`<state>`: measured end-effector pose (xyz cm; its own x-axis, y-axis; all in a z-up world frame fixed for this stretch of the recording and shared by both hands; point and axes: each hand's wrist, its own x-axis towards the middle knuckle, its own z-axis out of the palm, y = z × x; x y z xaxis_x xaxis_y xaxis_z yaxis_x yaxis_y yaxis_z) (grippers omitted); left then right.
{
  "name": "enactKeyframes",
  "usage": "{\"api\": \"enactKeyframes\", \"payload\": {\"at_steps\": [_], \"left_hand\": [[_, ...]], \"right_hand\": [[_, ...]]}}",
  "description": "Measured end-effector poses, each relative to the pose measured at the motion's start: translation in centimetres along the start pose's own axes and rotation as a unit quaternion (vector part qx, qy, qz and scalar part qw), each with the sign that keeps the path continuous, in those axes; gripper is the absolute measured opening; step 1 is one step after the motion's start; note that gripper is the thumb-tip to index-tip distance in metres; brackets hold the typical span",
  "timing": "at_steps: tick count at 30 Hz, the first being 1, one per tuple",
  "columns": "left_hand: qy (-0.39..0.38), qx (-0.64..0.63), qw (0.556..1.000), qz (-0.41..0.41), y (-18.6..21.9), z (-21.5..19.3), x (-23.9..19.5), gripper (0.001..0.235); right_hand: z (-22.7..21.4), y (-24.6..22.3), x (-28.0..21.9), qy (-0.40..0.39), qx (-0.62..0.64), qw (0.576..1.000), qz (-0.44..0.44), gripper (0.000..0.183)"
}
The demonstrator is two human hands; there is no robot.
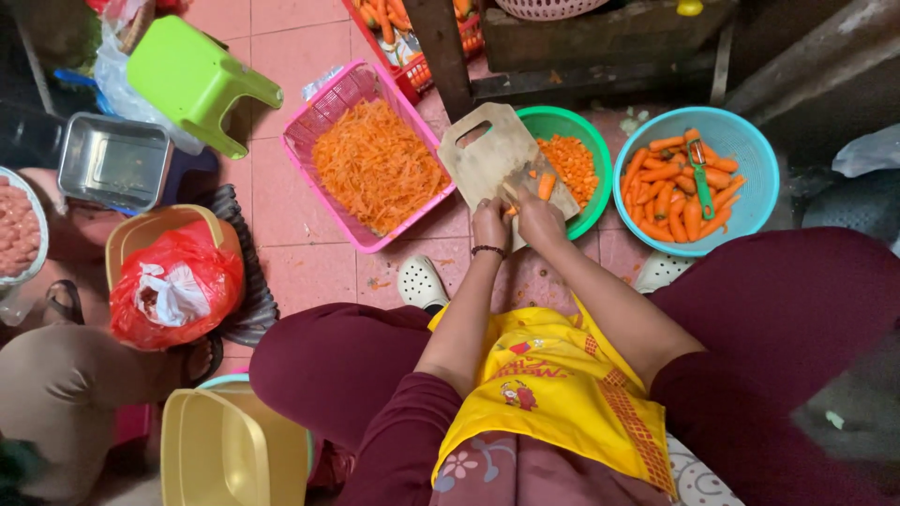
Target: The recorder is grating and then chopping carrots using a grater and a knife on a cutting board.
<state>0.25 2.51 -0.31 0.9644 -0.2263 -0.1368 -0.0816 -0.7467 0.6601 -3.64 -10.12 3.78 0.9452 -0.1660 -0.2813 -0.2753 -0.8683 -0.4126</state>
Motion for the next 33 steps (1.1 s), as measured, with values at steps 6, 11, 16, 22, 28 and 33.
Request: {"api": "enactKeyframes", "payload": {"at_steps": [6, 11, 16, 22, 28, 33], "left_hand": [[0.001, -0.012, 1.000, -0.002, 0.3, -0.3, -0.2, 0.016], [0.022, 0.000, 1.000, 0.002, -0.5, 1.0, 0.5, 0.015], [0.027, -0.020, 0.999, -0.006, 0.8, -0.5, -0.4, 0.015], [0.038, -0.007, 0.999, 0.002, -0.5, 1.1, 0.6, 0.013], [0.077, -0.017, 0.995, 0.065, 4.7, 0.9, 0.8, 0.017], [0.145, 0.100, 0.944, 0.278, 6.5, 5.6, 2.8, 0.024]], "right_hand": [[-0.8, -1.0, -0.1, -0.030, -0.001, 0.999, -0.014, 0.021], [-2.9, -1.8, -0.8, -0.039, -0.005, 0.999, 0.000, 0.025], [-4.3, -2.7, -1.3, -0.049, 0.024, 0.998, 0.017, 0.025], [-7.3, -3.6, -2.8, -0.062, 0.055, 0.996, 0.029, 0.033], [-8.2, 2.6, 1.0, 0.025, 0.123, 0.986, 0.108, 0.037], [-9.0, 6.9, 1.5, 0.045, 0.140, 0.978, 0.145, 0.034]]}}
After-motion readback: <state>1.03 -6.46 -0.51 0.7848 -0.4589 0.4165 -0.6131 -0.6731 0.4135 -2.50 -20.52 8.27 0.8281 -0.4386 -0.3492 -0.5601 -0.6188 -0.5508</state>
